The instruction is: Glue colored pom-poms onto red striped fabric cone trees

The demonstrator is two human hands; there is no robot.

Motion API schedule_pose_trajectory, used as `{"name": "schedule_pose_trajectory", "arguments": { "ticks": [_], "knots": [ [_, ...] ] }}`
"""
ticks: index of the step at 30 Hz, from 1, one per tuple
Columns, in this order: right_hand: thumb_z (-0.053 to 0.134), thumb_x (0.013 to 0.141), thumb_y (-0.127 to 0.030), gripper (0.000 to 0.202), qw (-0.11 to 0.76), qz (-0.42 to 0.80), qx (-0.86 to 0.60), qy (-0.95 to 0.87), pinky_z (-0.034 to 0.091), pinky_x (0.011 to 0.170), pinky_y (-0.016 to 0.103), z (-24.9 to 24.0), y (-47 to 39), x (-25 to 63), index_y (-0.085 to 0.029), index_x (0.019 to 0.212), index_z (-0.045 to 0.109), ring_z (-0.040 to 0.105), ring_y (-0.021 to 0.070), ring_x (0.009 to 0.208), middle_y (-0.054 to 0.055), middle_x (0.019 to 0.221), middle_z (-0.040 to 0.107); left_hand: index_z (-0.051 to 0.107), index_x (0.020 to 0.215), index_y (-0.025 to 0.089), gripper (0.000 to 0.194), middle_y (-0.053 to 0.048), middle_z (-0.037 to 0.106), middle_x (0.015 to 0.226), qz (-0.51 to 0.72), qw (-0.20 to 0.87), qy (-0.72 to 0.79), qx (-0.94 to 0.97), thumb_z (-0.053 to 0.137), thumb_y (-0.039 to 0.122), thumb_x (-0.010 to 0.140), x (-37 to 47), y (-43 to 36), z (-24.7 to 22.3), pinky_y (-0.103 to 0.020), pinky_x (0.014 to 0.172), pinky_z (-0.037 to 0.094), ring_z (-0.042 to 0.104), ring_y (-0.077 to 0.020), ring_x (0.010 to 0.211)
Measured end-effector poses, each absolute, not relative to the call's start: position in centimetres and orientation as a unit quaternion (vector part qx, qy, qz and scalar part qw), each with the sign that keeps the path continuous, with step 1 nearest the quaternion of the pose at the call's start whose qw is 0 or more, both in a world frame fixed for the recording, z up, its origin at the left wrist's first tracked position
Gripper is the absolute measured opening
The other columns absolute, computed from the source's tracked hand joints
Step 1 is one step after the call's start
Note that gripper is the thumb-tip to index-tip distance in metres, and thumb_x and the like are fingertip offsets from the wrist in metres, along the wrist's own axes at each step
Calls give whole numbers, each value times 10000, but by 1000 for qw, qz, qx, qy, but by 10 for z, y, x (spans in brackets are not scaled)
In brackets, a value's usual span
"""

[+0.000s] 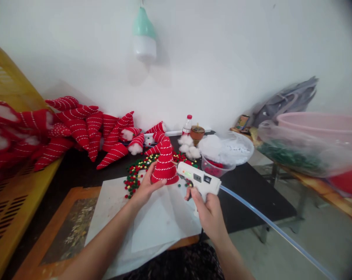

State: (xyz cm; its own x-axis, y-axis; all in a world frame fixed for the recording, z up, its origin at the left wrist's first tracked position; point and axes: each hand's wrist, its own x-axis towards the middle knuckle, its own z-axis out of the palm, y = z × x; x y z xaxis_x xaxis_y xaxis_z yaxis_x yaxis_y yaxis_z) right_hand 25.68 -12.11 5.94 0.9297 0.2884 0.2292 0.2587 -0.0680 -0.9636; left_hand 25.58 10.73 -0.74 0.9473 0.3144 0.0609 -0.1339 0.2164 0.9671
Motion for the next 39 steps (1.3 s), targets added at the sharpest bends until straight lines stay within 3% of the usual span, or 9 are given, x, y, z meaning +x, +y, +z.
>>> {"name": "schedule_pose_trajectory", "arguments": {
  "ticks": [5, 10, 15, 18, 28, 39],
  "knots": [
    [531, 999, -544, 459, 652, -1, -732, -198, 375, 516, 269, 51, -122, 261, -164, 823, 718, 406, 138, 508, -19, 567, 485, 288, 1623, 297, 1108, -151, 519, 1565, 154, 770, 61, 617, 881, 504, 710, 257, 108, -7, -452, 1133, 492, 545, -365, 1400],
    [530, 1016, -479, 387, 642, -60, -732, -221, 488, 671, 284, 45, -121, 268, -169, 972, 757, 580, 175, 648, 49, 767, 680, 315, 1615, 290, 1093, -155, 541, 1542, 149, 777, 66, 608, 892, 481, 706, 255, 106, -5, -435, 1098, 521, 596, -355, 1345],
    [518, 1025, -470, 385, 644, -48, -732, -219, 484, 635, 284, 52, -119, 267, -162, 975, 743, 560, 166, 604, 65, 806, 702, 320, 1605, 296, 1073, -143, 568, 1516, 138, 771, 51, 620, 894, 451, 713, 255, 104, 1, -413, 1048, 551, 661, -331, 1256],
    [520, 1028, -458, 363, 638, -41, -729, -245, 491, 680, 280, 56, -116, 267, -164, 968, 724, 610, 178, 687, 72, 856, 715, 363, 1582, 284, 1005, -132, 605, 1476, 142, 749, 41, 646, 881, 438, 734, 255, 103, 5, -403, 1041, 554, 661, -323, 1254],
    [524, 1019, -480, 389, 629, -38, -739, -240, 456, 605, 261, 54, -113, 268, -175, 819, 662, 583, 168, 611, 21, 648, 630, 429, 1528, 259, 927, -127, 564, 1516, 144, 715, 27, 684, 865, 469, 738, 254, 101, 12, -411, 1068, 535, 620, -334, 1310],
    [526, 1011, -482, 386, 616, -44, -751, -233, 487, 650, 281, 54, -114, 267, -180, 814, 663, 621, 185, 646, 38, 685, 672, 396, 1546, 263, 978, -119, 620, 1444, 134, 732, 32, 667, 878, 463, 718, 252, 97, 20, -420, 1053, 544, 653, -329, 1256]
  ]
}}
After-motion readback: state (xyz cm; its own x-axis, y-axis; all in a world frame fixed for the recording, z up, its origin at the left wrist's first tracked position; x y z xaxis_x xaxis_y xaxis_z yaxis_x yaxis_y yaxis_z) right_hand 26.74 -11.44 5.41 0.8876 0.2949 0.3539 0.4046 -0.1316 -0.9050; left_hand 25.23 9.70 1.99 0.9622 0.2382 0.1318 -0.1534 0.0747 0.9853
